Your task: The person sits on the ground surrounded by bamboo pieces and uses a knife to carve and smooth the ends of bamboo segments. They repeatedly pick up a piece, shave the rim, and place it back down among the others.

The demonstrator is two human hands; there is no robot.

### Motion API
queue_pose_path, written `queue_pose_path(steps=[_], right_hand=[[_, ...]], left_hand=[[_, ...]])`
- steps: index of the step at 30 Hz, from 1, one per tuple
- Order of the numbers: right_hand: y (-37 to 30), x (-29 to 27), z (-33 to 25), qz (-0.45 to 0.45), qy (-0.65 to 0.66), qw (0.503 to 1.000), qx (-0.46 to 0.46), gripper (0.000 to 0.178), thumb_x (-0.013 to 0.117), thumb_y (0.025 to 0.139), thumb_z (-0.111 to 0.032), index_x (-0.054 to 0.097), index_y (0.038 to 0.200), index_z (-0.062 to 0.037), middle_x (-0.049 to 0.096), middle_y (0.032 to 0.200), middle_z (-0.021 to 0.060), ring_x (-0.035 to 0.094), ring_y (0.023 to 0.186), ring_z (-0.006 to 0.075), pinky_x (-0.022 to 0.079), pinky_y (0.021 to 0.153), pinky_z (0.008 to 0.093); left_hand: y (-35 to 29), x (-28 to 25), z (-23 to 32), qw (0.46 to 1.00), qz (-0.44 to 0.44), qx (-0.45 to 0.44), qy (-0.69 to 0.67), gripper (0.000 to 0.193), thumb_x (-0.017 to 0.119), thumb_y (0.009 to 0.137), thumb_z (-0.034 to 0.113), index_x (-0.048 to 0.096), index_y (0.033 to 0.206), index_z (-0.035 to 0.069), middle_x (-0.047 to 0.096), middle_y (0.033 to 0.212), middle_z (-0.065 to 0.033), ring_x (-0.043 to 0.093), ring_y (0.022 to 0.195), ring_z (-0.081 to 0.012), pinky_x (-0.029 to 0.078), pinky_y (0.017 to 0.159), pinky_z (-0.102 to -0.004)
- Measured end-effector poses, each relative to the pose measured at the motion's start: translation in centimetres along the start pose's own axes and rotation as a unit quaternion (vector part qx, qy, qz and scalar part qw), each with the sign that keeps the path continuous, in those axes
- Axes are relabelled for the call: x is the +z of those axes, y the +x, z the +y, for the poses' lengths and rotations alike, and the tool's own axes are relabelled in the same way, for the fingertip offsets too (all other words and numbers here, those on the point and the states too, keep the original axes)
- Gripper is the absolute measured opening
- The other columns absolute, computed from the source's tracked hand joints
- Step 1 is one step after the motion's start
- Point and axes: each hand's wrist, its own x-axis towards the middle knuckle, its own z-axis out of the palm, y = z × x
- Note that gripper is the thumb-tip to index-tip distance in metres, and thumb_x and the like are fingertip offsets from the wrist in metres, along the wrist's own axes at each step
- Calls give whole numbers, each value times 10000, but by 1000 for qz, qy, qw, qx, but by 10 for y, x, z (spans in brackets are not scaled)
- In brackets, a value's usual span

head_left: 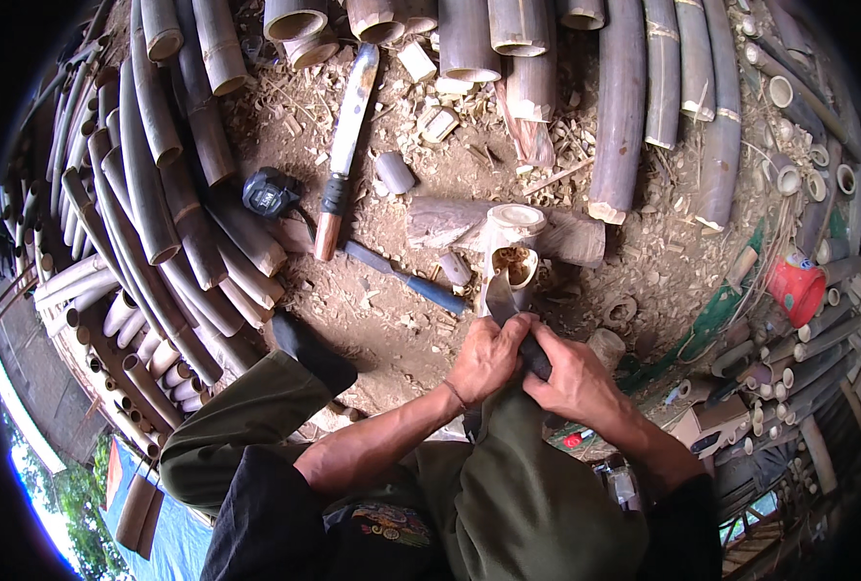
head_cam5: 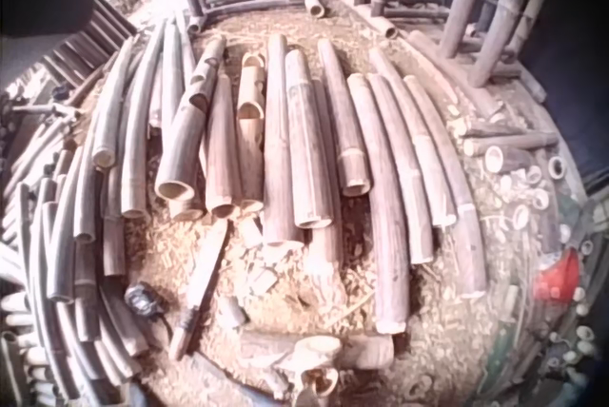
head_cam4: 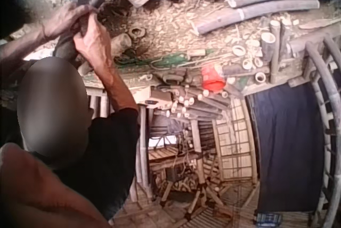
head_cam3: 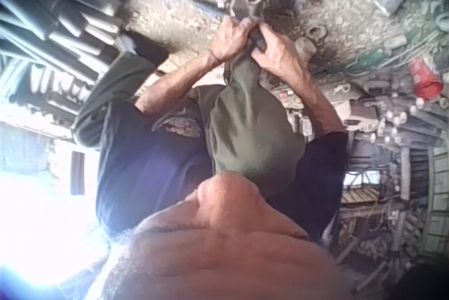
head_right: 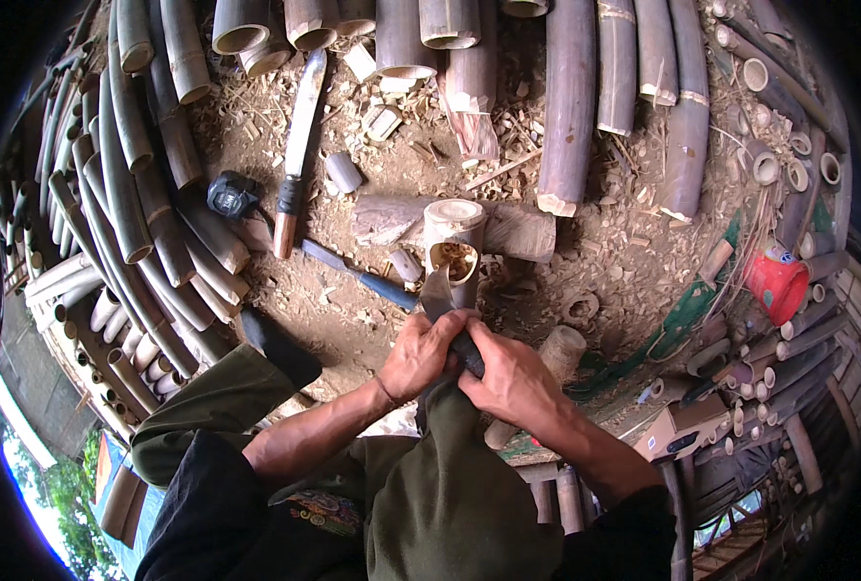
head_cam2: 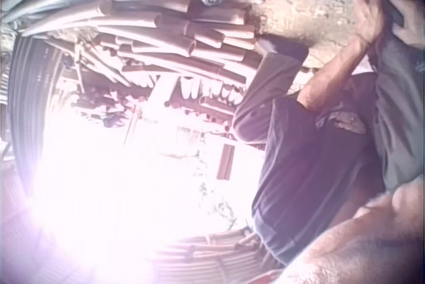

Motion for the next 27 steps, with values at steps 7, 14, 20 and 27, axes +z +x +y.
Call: queue_pose_path(steps=[7, 14, 20, 27], right_hand=[[12, 60, 0, 141, 124, 982, -8, 662, 715, 774, -165, 449, 1363, -19, 658, 1011, 277, 654, 970, 430, 542, 782, 449], [27, 91, -6, 232, 141, 961, -50, 678, 673, 773, -118, 402, 1378, 27, 652, 939, 298, 659, 905, 448, 552, 741, 462], [0, 21, -6, 170, -81, 981, -41, 552, 660, 772, -109, 514, 1296, -16, 645, 1106, 226, 665, 923, 383, 547, 791, 447], [17, -69, -44, 58, -385, 919, -62, 343, 670, 795, -135, 603, 1116, -34, 688, 852, 165, 692, 724, 342, 549, 648, 445]], left_hand=[[9, -31, -14, 932, 7, 143, 333, 196, 569, 904, 211, 657, 1021, 81, 555, 611, -203, 596, 540, -358, 431, 458, -452], [16, -50, 1, 914, -22, 129, 384, 245, 533, 943, 229, 635, 838, 32, 554, 590, -212, 606, 575, -389, 438, 467, -453], [21, -13, -19, 976, 6, 199, 89, 279, 541, 957, 265, 652, 1090, 46, 574, 615, -99, 584, 578, -179, 449, 521, -347], [23, 18, 47, 959, 18, -35, -280, 371, 501, 986, 264, 600, 759, -12, 574, 623, -83, 525, 559, -160, 424, 563, -319]])
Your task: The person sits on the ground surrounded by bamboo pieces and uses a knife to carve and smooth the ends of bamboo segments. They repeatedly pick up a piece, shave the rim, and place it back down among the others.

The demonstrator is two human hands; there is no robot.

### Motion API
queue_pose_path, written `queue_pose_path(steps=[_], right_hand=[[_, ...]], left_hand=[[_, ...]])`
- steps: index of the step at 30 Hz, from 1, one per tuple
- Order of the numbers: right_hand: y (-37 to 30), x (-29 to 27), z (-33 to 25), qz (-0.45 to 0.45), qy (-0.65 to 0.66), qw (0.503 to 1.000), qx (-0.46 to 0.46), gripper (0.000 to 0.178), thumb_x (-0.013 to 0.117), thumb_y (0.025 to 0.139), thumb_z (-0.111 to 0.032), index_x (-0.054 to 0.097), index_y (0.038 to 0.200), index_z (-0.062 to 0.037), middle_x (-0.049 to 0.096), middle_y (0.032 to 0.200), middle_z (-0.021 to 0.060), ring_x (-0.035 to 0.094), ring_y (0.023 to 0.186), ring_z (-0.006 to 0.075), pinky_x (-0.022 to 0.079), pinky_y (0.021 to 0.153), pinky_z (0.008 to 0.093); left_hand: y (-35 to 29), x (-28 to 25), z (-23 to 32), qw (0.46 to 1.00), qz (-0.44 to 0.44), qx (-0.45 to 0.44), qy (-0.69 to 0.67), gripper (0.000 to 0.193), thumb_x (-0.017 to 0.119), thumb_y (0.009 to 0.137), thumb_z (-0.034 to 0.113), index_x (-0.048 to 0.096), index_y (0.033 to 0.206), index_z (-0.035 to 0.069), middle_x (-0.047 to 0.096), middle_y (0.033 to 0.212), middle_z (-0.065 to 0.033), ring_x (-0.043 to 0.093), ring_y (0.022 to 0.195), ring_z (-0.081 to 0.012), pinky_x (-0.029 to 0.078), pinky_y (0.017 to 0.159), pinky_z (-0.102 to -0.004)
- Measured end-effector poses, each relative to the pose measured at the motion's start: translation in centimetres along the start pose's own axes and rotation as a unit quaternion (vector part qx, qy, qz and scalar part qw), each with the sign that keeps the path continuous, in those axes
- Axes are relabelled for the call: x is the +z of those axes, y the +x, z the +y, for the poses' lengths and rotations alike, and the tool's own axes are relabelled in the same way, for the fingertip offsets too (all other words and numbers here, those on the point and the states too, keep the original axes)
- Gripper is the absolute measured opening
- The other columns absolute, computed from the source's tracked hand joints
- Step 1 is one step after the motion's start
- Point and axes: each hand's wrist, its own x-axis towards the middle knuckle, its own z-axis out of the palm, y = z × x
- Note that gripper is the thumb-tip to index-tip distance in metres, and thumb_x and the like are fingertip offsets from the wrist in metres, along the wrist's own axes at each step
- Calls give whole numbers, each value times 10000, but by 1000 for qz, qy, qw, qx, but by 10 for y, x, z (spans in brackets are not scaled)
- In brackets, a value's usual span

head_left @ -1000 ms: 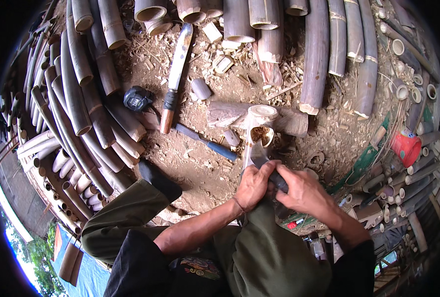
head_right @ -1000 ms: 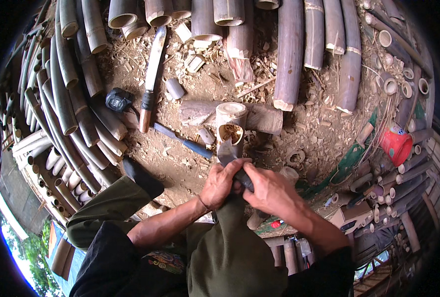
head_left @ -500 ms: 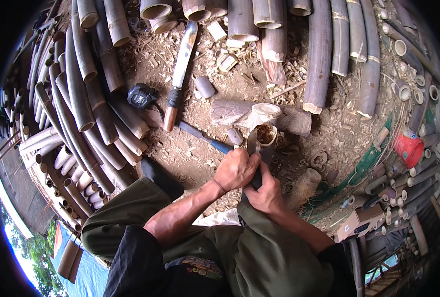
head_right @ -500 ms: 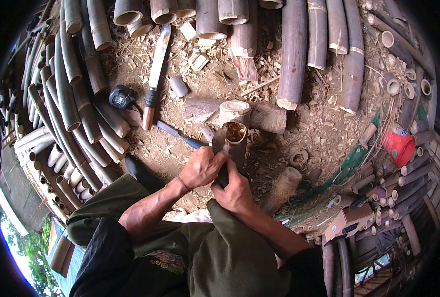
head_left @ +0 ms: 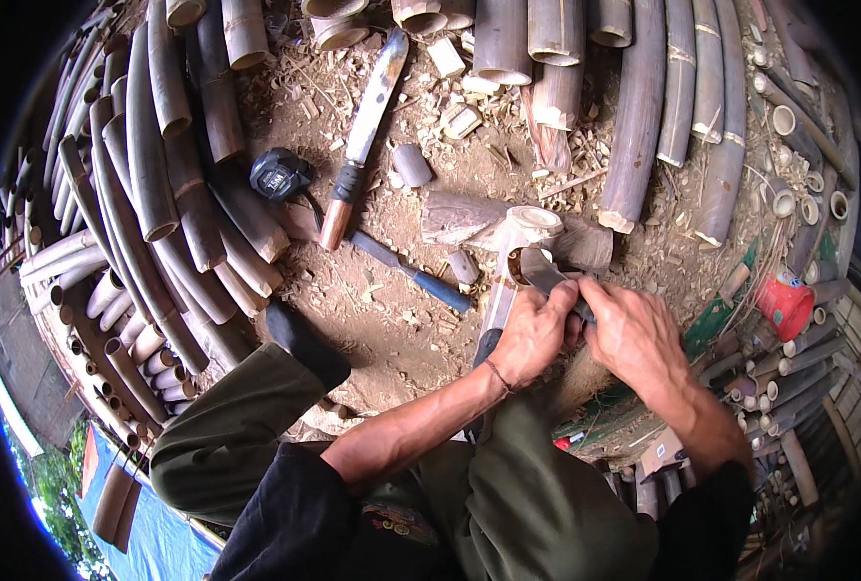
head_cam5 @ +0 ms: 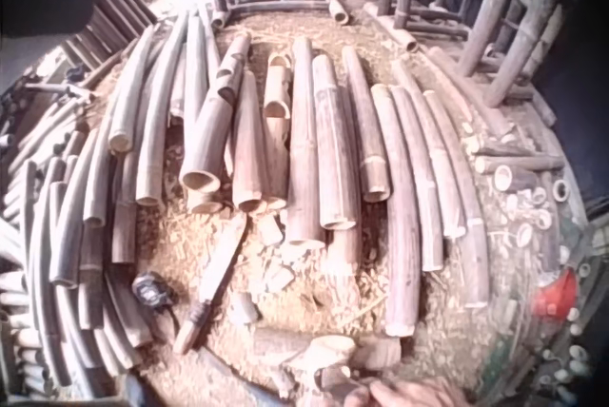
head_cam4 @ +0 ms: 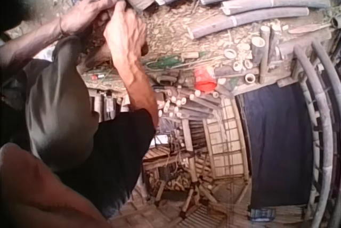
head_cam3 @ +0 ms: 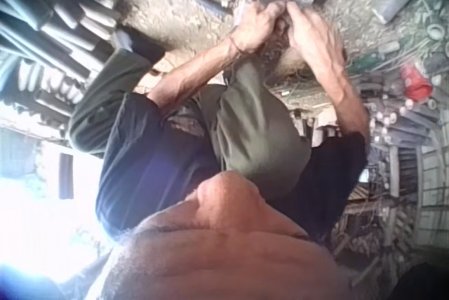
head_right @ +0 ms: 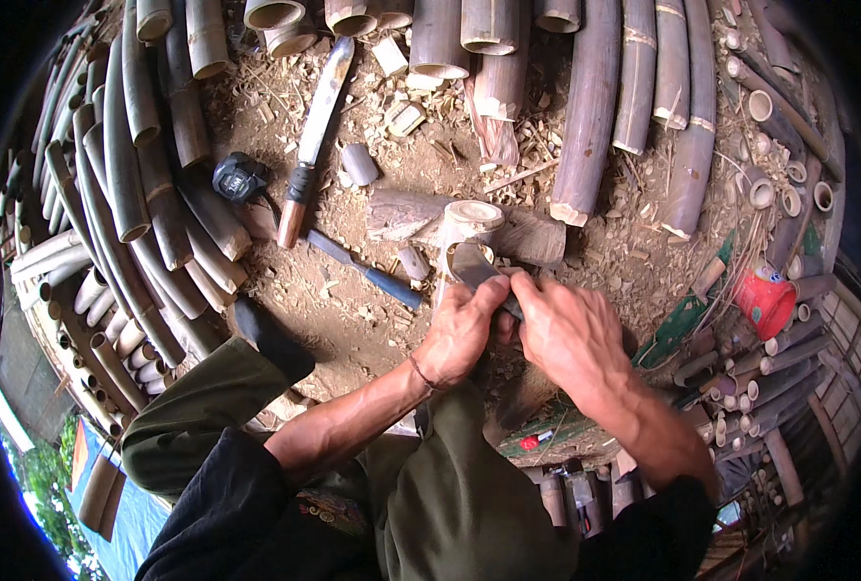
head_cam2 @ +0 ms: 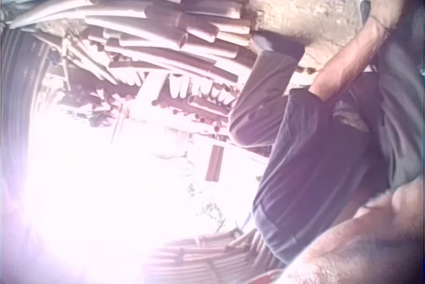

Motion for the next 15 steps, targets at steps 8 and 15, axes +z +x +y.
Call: queue_pose_path(steps=[8, 15], right_hand=[[60, -45, -32, -109, -160, 968, -161, 171, 627, 800, -139, 684, 647, -89, 693, 663, 88, 688, 621, 233, 528, 558, 386], [73, -46, -13, 18, -91, 974, -208, 79, 645, 755, -113, 711, 747, -71, 677, 689, 140, 695, 659, 278, 538, 568, 386]], left_hand=[[1, -4, -5, 901, -42, -8, -432, 285, 473, 1014, 320, 605, 1033, 69, 575, 798, 1, 556, 765, -139, 473, 743, -313], [-19, -46, -3, 942, -156, -91, -283, 671, 417, 962, 628, 633, 1131, 16, 618, 697, -50, 603, 671, -189, 505, 674, -362]])
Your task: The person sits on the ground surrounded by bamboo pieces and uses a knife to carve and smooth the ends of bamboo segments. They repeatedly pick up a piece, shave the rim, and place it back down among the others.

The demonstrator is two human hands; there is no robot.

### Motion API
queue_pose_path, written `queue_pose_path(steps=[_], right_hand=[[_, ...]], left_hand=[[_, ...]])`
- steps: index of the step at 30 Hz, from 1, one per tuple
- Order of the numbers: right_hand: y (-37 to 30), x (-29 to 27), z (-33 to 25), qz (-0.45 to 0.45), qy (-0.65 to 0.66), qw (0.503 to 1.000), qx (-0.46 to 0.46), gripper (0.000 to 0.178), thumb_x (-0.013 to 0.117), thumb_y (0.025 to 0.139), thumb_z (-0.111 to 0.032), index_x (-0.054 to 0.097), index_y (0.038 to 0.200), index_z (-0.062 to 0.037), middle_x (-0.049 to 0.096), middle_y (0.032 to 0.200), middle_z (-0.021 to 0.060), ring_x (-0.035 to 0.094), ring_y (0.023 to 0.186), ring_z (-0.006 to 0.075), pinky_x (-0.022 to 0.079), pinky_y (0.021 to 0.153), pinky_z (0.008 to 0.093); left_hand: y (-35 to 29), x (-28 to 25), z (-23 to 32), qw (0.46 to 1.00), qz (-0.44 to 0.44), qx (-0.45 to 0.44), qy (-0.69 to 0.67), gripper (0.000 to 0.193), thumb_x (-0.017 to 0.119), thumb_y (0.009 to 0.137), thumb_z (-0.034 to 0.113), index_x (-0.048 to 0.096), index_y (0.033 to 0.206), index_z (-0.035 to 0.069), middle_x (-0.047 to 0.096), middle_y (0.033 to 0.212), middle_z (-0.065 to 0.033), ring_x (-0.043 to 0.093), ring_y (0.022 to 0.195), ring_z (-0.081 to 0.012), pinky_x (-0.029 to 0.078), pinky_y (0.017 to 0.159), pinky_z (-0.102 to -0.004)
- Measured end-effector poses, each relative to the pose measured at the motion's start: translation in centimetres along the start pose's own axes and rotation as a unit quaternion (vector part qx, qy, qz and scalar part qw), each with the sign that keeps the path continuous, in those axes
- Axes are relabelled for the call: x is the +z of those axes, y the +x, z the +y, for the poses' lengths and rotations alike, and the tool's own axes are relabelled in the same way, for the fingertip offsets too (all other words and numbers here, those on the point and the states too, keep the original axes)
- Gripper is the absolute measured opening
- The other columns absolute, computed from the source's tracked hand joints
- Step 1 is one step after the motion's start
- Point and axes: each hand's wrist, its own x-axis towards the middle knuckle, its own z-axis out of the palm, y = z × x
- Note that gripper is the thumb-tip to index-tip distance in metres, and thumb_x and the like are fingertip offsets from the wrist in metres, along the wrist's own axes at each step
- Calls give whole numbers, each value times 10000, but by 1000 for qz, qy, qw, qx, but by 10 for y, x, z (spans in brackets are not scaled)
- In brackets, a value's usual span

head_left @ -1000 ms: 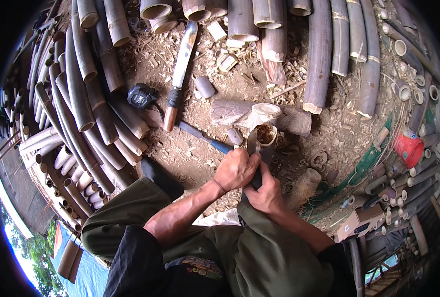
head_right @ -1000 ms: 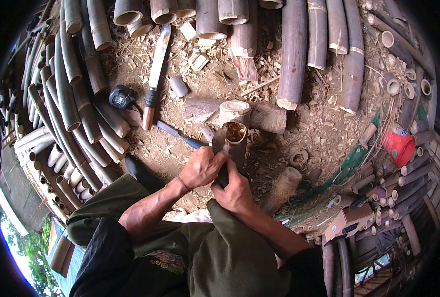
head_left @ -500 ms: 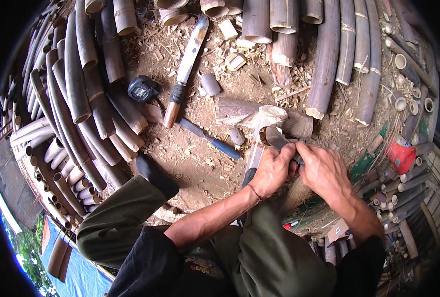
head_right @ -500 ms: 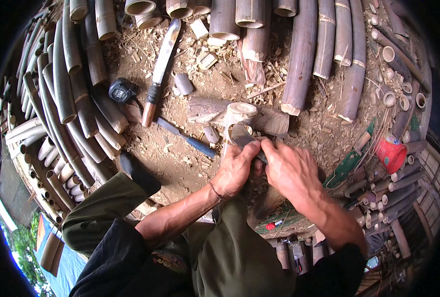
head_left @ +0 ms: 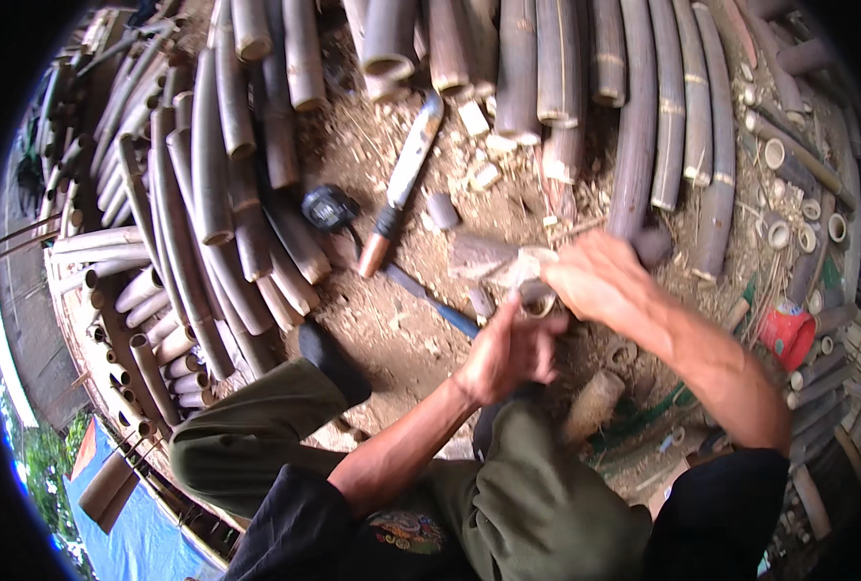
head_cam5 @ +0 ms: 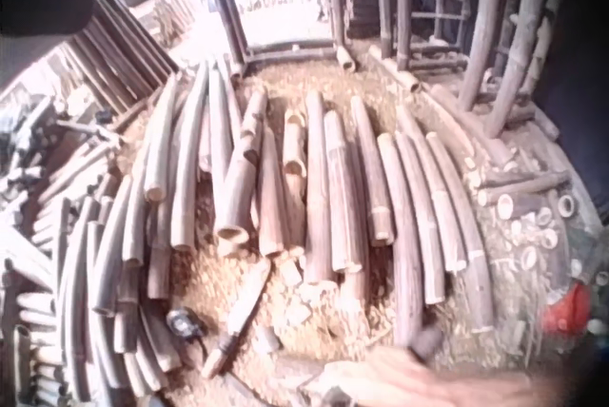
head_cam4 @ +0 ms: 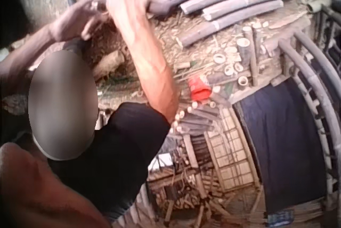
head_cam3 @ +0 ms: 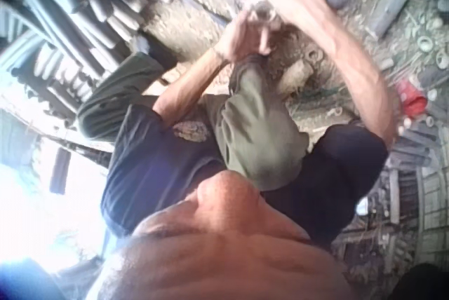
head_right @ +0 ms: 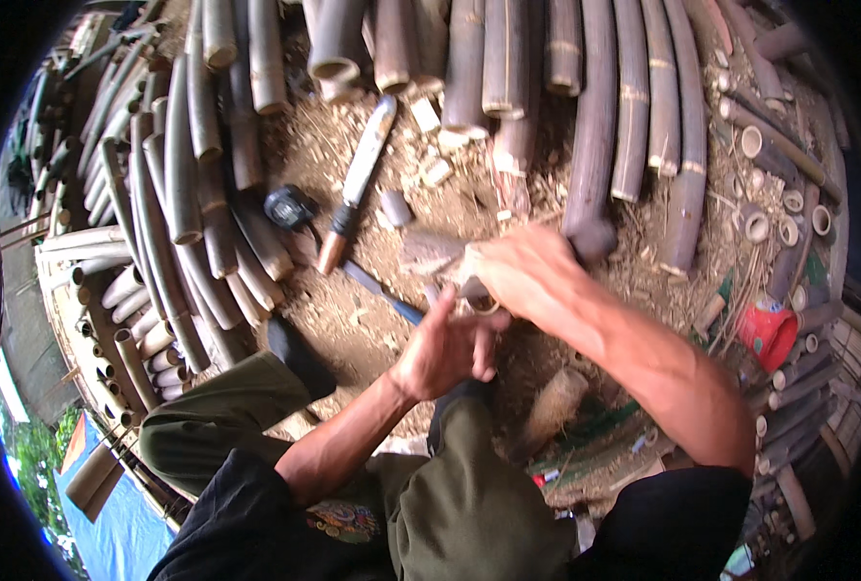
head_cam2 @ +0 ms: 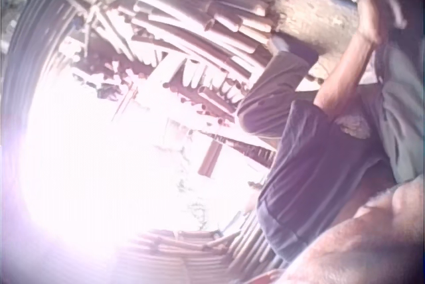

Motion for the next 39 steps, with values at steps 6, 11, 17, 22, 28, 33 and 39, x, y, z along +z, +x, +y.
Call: queue_pose_path(steps=[6, 11, 17, 22, 28, 33, 39], right_hand=[[-102, 63, 32, -32, 303, 950, 64, 247, 685, 771, -176, 661, 986, -57, 655, 744, 188, 659, 768, 407, 534, 692, 437], [-155, 150, 37, 246, 266, 908, 213, 521, 665, 798, -125, 512, 1283, -15, 593, 1145, 236, 589, 1046, 412, 496, 873, 438], [-219, 257, 49, 251, 160, 860, 414, 633, 655, 795, -70, 422, 1380, -10, 502, 1241, 232, 510, 1141, 429, 448, 924, 476], [-225, 274, 15, 334, 162, 820, 436, 558, 631, 820, -59, 440, 1342, -4, 446, 1281, 234, 464, 1200, 435, 407, 992, 489], [-234, 272, -63, 389, 210, 729, 523, 499, 587, 812, -48, 476, 1295, 13, 458, 1252, 253, 469, 1198, 447, 396, 1012, 499], [-227, 332, -111, 402, 218, 689, 562, 486, 605, 777, -122, 528, 1242, -5, 501, 1201, 233, 501, 1139, 422, 424, 974, 493], [-205, 360, -158, 403, 183, 685, 579, 515, 631, 737, -149, 539, 1221, 1, 523, 1184, 215, 508, 1122, 403, 418, 967, 503]], left_hand=[[-24, -17, 97, 721, 247, 249, 597, 572, 590, 924, 484, 652, 1044, -72, 700, 781, -171, 679, 706, -265, 550, 679, -391], [39, -2, 239, 463, 386, 431, 672, 817, 651, 842, 583, 473, 1230, -114, 566, 1164, -343, 584, 1062, -422, 471, 901, -476], [119, 43, 281, 500, 413, 428, 629, 994, 767, 705, 633, 442, 1151, -194, 570, 1129, -366, 593, 1080, -425, 485, 909, -430], [139, 25, 287, 741, 330, 367, 455, 572, 792, 753, 520, 692, 828, -39, 672, 767, -114, 642, 620, -178, 541, 544, -304], [98, 26, 220, 933, 63, 297, 192, 567, 650, 876, 414, 484, 1153, -52, 642, 878, -137, 641, 724, -235, 559, 635, -356], [88, 42, 192, 307, 350, 578, 670, 719, 637, 838, 294, 317, 1378, -57, 511, 1221, -251, 498, 1146, -347, 371, 1040, -491], [148, 117, 170, 336, 304, 364, 813, 932, 765, 707, 588, 374, 1261, -51, 493, 1227, -259, 499, 1153, -399, 438, 972, -469]])
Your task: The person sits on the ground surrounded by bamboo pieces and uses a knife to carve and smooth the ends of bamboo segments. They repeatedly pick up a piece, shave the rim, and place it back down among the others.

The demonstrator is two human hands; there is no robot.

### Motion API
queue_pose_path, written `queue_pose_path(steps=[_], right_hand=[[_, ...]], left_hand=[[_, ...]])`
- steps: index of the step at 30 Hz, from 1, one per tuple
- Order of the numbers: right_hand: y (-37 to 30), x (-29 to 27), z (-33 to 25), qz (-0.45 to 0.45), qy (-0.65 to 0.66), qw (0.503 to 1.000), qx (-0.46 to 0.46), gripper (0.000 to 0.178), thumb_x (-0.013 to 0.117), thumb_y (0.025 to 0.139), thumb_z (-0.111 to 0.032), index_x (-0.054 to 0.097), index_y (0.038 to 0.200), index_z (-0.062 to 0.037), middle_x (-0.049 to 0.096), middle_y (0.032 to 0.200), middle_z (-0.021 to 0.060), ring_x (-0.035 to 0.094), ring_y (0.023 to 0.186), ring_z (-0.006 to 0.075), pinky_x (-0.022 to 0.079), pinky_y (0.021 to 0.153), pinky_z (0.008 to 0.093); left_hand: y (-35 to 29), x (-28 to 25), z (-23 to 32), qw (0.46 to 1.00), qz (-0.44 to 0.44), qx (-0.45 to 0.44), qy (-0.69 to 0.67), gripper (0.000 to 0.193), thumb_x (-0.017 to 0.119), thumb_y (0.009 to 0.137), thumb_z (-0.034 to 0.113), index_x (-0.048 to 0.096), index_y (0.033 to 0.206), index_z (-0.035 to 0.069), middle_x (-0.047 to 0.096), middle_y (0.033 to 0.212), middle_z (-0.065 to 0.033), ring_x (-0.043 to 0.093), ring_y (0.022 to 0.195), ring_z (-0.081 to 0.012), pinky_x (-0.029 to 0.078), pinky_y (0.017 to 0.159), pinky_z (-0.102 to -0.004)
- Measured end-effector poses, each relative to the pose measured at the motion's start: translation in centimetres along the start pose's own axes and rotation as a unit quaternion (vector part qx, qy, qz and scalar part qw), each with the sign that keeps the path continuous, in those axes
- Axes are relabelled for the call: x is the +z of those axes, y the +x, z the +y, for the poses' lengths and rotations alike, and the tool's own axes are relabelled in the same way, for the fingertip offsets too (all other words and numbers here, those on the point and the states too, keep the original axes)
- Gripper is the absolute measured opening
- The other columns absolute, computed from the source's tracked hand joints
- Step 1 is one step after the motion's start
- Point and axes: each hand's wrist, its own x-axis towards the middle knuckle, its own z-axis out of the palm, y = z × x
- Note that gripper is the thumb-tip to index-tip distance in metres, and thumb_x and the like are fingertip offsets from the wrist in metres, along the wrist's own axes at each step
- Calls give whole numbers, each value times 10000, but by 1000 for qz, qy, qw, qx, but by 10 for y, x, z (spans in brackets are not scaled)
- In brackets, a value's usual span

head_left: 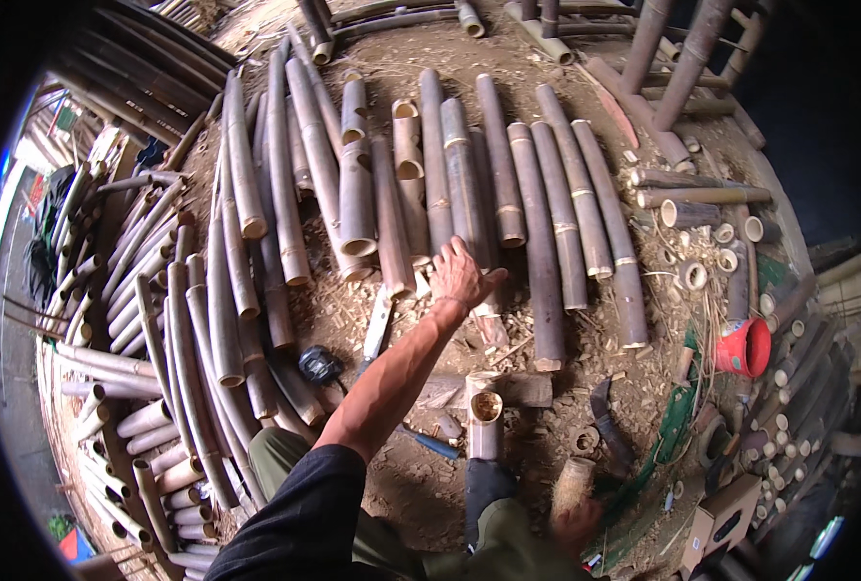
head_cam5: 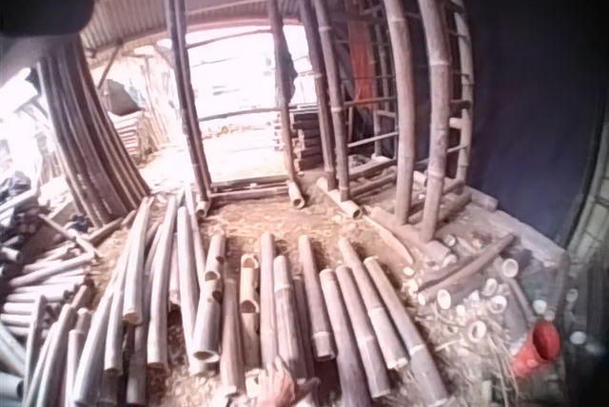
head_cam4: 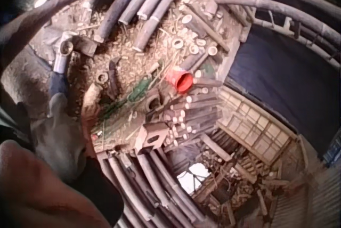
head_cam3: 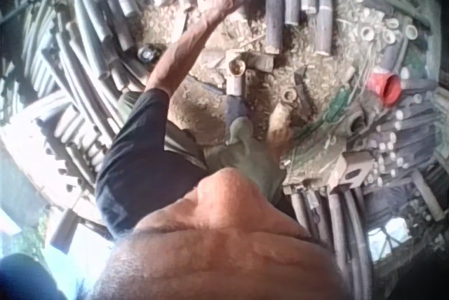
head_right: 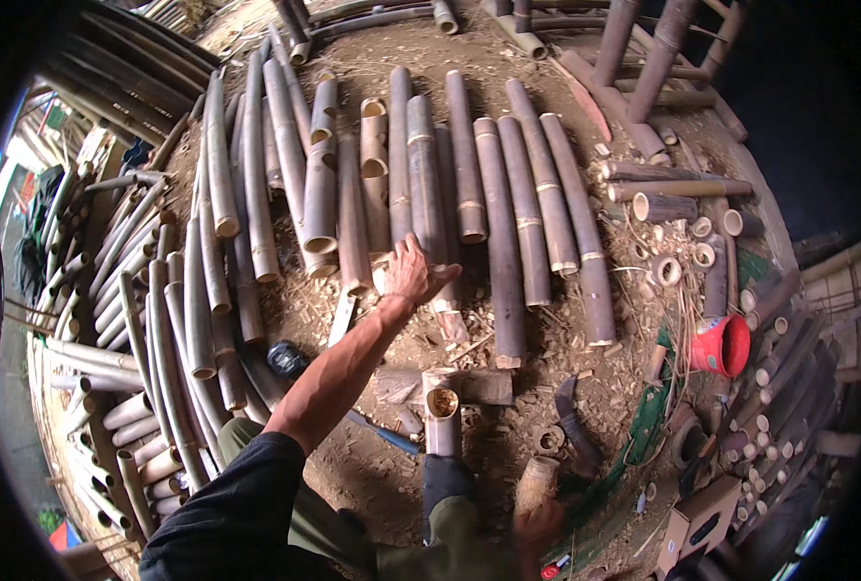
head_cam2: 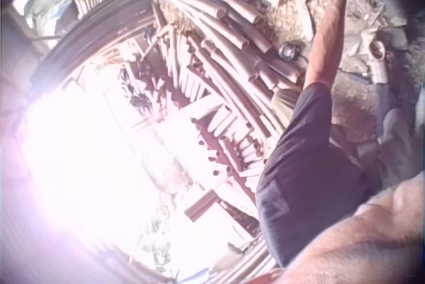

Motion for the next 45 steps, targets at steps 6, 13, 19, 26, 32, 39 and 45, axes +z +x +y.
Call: queue_pose_path(steps=[6, 13, 19, 26, 32, 39, 45], right_hand=[[29, -40, -79, 18, 3, 1000, -8, 493, 628, 796, -149, 527, 1255, -1, 496, 1228, 227, 476, 1174, 410, 394, 998, 518], [169, -25, -171, 24, 261, 956, -129, 483, 615, 891, -103, 464, 1340, -8, 515, 1217, 210, 530, 1123, 339, 460, 950, 458], [223, 15, -248, -292, 572, 766, -23, 709, 602, 928, -461, 389, 1423, 1, 548, 1267, 216, 569, 1145, 316, 493, 976, 436], [182, 11, -281, -487, 684, 510, 187, 517, 593, 905, -432, 575, 1163, 17, 665, 997, 123, 659, 869, 207, 565, 753, 352], [160, 22, -263, -461, 681, 554, 128, 546, 612, 872, -437, 559, 1167, 19, 651, 1015, 131, 653, 838, 216, 570, 705, 354], [240, -24, -280, -278, 486, 827, -41, 774, 774, 745, -375, 420, 1297, 35, 626, 1048, 188, 684, 826, 250, 619, 686, 428], [343, -2, -326, -185, 241, 950, -68, 1034, 803, 756, -370, 211, 1479, 72, 427, 1399, 332, 405, 1347, 386, 376, 1111, 478]], left_hand=[[20, 24, -7, 998, 18, -34, 39, 695, 751, 775, 452, 468, 1160, -53, 579, 1151, -220, 580, 1117, -332, 522, 887, -421], [-59, -20, -40, 741, -273, -81, -608, 651, 674, 868, 403, 535, 1227, -122, 607, 1262, -246, 582, 1204, -298, 506, 991, -384], [-186, -46, -21, 918, -182, -94, -339, 1059, 847, 642, 596, 439, 1228, -187, 618, 1060, -267, 622, 1012, -325, 514, 896, -400], [-276, -51, -16, 949, 37, 84, -301, 709, 843, 746, 256, 490, 1313, 19, 498, 1097, -139, 532, 924, -238, 498, 772, -344], [-277, -71, -31, 915, -15, 113, -387, 419, 779, 807, 131, 622, 1184, 37, 562, 1019, -95, 580, 866, -210, 507, 770, -323], [-302, -59, -76, 917, -110, 14, -384, 293, 704, 882, 178, 644, 1109, 4, 644, 981, -125, 660, 870, -222, 534, 775, -333], [-324, -49, -100, 917, -196, -61, -341, 305, 673, 883, 215, 653, 1104, 7, 661, 1037, -170, 667, 933, -289, 537, 813, -377]])
